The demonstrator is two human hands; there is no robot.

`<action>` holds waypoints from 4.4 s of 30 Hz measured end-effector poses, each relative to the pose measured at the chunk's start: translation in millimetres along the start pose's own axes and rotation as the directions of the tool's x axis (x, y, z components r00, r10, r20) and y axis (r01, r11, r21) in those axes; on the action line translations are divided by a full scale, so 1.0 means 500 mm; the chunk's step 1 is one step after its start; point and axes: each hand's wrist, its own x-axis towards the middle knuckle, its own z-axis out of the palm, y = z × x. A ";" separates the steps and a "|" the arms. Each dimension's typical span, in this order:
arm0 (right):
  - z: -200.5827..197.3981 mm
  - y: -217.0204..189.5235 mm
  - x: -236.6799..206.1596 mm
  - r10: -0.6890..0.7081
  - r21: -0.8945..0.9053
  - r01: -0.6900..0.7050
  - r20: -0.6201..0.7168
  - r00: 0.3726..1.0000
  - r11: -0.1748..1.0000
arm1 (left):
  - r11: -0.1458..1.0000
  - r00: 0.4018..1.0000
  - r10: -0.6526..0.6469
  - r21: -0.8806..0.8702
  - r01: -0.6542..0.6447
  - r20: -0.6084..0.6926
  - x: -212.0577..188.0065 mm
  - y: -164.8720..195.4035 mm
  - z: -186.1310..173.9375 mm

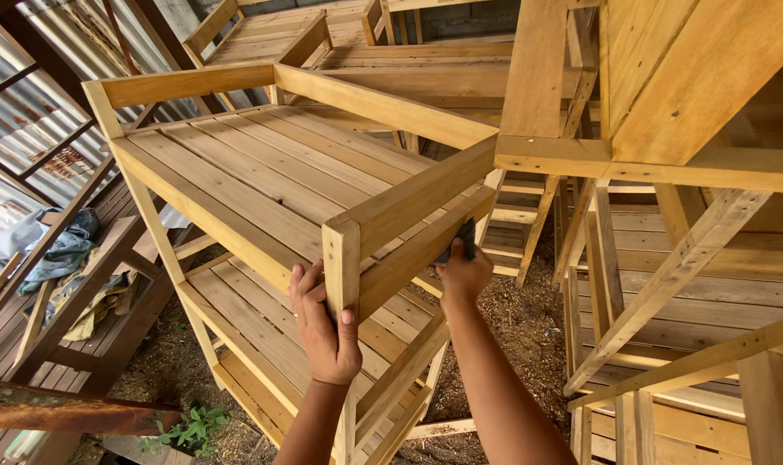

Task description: The person sands a wooden shelving unit with sandpaper, smoothing the edges and surfaces of the shelves and frame. The person moves around the unit to reach different sides and continues sanding multiple sections.

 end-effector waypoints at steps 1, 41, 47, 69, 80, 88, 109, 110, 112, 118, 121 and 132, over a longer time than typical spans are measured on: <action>-0.001 0.003 0.004 -0.031 0.023 0.031 0.020 0.999 0.999 | 1.000 1.000 -0.005 0.005 0.005 0.001 0.001 0.001 0.000; -0.041 -0.031 -0.132 -0.786 0.225 0.969 0.616 -0.063 0.099 | 1.000 1.000 0.003 0.023 -0.003 -0.006 0.003 -0.007 0.005; -0.024 -0.089 0.001 -0.801 0.064 0.940 0.546 0.247 0.334 | 1.000 1.000 0.013 0.018 -0.012 -0.017 0.009 -0.004 0.010; -0.044 -0.081 -0.095 -0.727 0.066 0.956 0.665 0.171 0.285 | 1.000 1.000 0.001 0.023 -0.001 -0.024 0.004 0.006 0.012; -0.050 -0.096 -0.104 -0.784 -0.060 0.998 0.618 0.061 0.031 | 0.999 1.000 -0.010 0.044 0.011 -0.022 0.002 0.010 0.011; -0.022 -0.095 -0.148 -0.773 0.298 0.864 0.617 0.151 0.406 | 0.998 0.999 0.010 0.060 -0.008 -0.031 -0.004 0.004 0.011; -0.037 -0.123 -0.204 -0.795 0.272 0.928 0.605 0.041 0.255 | 1.000 0.998 0.006 -0.016 -0.007 -0.067 -0.008 -0.011 0.020; -0.034 -0.123 -0.189 -0.786 0.222 0.943 0.614 0.062 0.248 | 1.000 0.998 0.003 -0.025 -0.005 -0.069 -0.009 -0.011 0.021; -0.032 -0.124 -0.159 -0.764 0.111 0.964 0.634 0.119 0.242 | 1.000 0.998 -0.007 -0.030 0.005 -0.063 -0.011 -0.009 0.022; -0.043 -0.068 -0.182 -0.751 0.291 0.827 0.624 0.216 0.480 | 1.000 0.997 0.004 -0.008 -0.004 -0.071 -0.013 -0.009 0.023; -0.043 -0.051 -0.152 -0.794 0.327 0.883 0.603 0.081 0.338 | 1.000 0.998 0.006 0.006 -0.006 -0.058 -0.012 -0.012 0.024; -0.062 -0.042 -0.226 -0.775 0.054 0.902 0.536 0.335 0.428 | 0.999 0.998 0.017 0.028 -0.016 -0.064 -0.015 -0.012 0.022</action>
